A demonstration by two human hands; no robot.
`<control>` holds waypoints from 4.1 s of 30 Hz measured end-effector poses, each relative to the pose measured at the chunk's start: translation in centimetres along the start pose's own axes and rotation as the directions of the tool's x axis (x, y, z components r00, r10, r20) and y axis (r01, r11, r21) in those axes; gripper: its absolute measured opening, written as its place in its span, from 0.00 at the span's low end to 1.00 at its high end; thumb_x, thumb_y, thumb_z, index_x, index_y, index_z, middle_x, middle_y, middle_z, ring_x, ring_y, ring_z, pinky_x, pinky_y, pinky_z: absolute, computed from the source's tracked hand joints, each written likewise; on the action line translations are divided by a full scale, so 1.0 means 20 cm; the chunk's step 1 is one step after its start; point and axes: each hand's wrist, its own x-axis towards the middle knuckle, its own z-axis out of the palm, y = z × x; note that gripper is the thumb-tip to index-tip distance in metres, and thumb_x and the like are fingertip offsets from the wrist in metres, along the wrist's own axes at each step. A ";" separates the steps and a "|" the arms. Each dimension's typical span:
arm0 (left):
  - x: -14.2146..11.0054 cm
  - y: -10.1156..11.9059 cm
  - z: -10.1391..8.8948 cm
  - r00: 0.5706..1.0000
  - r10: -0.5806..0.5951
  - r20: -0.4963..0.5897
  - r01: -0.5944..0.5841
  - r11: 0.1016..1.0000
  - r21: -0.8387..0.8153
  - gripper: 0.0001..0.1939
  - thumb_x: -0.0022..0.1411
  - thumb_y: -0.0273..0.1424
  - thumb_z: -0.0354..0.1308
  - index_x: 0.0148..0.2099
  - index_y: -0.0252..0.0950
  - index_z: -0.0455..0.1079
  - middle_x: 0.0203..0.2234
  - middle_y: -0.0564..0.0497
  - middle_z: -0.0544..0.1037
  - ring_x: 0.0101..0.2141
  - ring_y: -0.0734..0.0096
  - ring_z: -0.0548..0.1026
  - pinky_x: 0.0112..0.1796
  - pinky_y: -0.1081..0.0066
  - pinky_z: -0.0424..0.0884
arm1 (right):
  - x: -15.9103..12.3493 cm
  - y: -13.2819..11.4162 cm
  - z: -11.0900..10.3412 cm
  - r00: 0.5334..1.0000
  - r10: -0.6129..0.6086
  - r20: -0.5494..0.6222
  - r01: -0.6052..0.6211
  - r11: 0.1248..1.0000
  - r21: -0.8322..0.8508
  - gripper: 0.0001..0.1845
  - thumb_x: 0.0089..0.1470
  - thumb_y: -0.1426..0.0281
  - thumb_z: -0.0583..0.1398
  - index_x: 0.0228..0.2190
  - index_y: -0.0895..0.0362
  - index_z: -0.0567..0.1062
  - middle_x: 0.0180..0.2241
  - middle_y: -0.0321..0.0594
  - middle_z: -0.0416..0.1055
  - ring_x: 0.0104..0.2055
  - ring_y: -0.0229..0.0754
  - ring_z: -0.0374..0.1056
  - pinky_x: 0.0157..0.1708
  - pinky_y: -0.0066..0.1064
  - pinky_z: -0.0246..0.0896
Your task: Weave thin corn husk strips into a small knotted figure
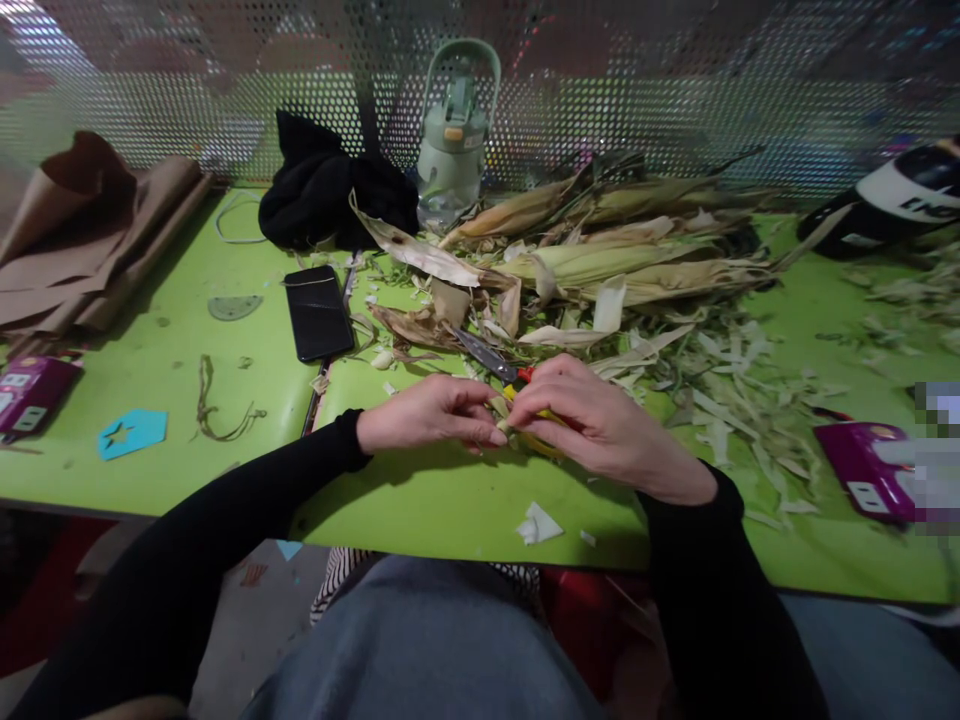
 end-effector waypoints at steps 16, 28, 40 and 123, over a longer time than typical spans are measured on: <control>0.01 -0.01 0.00 0.999 -0.039 0.018 0.038 0.999 0.035 0.13 0.57 0.34 0.68 0.38 0.31 0.72 0.30 0.51 0.81 0.30 0.76 0.78 0.37 0.73 0.75 | -0.01 -0.05 -0.02 0.985 0.110 0.131 -0.108 0.994 -0.020 0.10 0.65 0.68 0.55 0.37 0.54 0.76 0.37 0.42 0.76 0.44 0.47 0.66 0.45 0.39 0.61; 0.01 -0.01 0.00 0.999 0.043 -0.016 -0.045 0.992 -0.118 0.10 0.63 0.32 0.64 0.41 0.30 0.72 0.33 0.48 0.81 0.34 0.76 0.79 0.41 0.71 0.76 | 0.01 -0.07 0.05 0.946 0.216 -0.242 -0.209 0.976 0.053 0.03 0.59 0.68 0.62 0.37 0.52 0.75 0.36 0.38 0.75 0.38 0.43 0.72 0.40 0.36 0.66; 0.01 -0.01 0.01 0.997 0.074 0.006 -0.071 0.974 -0.214 0.11 0.59 0.30 0.67 0.42 0.31 0.73 0.29 0.51 0.81 0.29 0.80 0.77 0.36 0.76 0.74 | 0.02 -0.05 0.04 0.972 0.062 -0.227 -0.076 0.996 -0.054 0.04 0.60 0.72 0.61 0.33 0.52 0.76 0.33 0.38 0.76 0.36 0.43 0.72 0.37 0.36 0.66; 0.03 -0.04 0.03 0.985 -0.036 -0.168 -0.029 0.928 -0.372 0.16 0.64 0.41 0.62 0.39 0.31 0.70 0.30 0.46 0.82 0.30 0.76 0.80 0.34 0.75 0.75 | 0.03 0.01 0.14 0.806 0.575 -0.141 -0.503 0.790 0.350 0.17 0.59 0.53 0.60 0.34 0.55 0.72 0.27 0.33 0.68 0.28 0.36 0.62 0.27 0.29 0.58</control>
